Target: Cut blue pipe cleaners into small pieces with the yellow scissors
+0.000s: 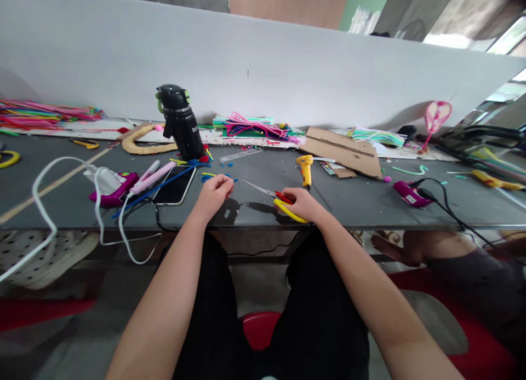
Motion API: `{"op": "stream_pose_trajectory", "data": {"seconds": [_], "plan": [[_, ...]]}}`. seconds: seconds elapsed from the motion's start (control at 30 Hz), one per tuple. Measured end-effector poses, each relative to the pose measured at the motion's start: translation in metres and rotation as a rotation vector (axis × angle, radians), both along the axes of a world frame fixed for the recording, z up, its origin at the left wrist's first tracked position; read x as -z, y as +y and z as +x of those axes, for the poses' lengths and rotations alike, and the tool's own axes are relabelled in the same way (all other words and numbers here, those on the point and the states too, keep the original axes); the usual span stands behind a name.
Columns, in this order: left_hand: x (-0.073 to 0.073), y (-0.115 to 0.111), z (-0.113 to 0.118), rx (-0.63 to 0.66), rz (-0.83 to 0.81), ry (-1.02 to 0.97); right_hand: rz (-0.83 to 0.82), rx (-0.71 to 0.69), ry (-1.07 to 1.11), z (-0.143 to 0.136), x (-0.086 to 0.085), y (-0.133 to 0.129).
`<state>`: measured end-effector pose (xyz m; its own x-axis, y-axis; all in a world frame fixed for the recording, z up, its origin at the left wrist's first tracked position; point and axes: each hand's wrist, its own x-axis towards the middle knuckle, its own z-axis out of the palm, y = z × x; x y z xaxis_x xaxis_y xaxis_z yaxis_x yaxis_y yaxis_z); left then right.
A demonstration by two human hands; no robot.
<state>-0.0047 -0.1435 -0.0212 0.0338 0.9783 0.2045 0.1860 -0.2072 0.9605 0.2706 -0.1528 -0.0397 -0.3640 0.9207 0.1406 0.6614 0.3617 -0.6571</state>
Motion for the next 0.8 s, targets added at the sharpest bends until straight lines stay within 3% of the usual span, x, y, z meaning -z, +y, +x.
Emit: {"op": "stream_pose_trajectory", "data": {"seconds": [0.23,0.53,0.8], "plan": [[-0.001,-0.002,-0.004,0.098,0.011,0.042,-0.006,-0.048,-0.012,0.006,0.001,0.002],[-0.002,-0.003,-0.008,0.148,0.088,0.211,-0.04,-0.063,-0.023,0.012,0.0,0.005],[-0.001,-0.003,-0.009,0.179,0.088,0.241,-0.054,-0.084,-0.043,0.013,-0.002,0.005]]}}
